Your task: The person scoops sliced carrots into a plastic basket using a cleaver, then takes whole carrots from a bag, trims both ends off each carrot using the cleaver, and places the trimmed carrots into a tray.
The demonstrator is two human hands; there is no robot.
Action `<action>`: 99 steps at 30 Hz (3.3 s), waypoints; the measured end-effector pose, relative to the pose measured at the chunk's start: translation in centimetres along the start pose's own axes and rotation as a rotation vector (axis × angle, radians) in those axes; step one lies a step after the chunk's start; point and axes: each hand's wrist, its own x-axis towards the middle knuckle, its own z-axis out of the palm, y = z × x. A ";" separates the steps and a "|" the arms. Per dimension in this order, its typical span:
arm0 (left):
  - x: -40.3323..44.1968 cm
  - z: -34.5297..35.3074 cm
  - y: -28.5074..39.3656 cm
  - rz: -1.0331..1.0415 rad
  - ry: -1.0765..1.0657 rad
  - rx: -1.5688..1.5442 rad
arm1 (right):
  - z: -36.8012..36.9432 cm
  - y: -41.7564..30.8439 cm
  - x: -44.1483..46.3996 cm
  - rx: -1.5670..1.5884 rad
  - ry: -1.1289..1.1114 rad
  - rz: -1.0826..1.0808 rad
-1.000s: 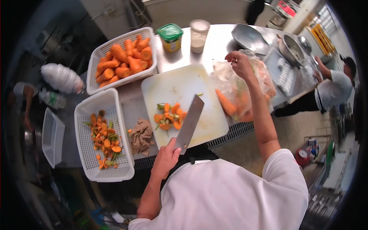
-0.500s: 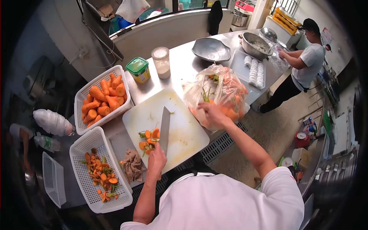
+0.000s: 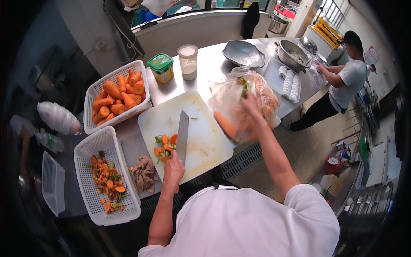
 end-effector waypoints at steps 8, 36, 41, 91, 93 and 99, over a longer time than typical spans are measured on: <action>0.1 -0.3 0.2 -0.005 0.006 -0.025 | -7.0 -15.3 -3.2 0.203 0.608 -0.348; -3.8 -5.4 5.1 -0.007 0.056 -0.037 | 6.9 -8.1 -22.8 -0.492 -0.592 -0.497; -3.5 -4.6 5.3 0.022 -0.029 0.017 | 6.1 -9.1 -22.5 -0.474 -0.598 -0.541; 4.2 2.3 3.4 0.037 0.026 -0.053 | 3.2 -7.1 -18.7 0.331 -0.413 0.100; 2.6 2.3 2.0 0.065 0.058 -0.146 | 3.6 -9.1 -17.0 0.597 -0.386 0.196; 0.4 1.6 1.7 -0.079 -0.039 -0.164 | 12.6 -21.1 -9.4 0.658 -0.571 0.177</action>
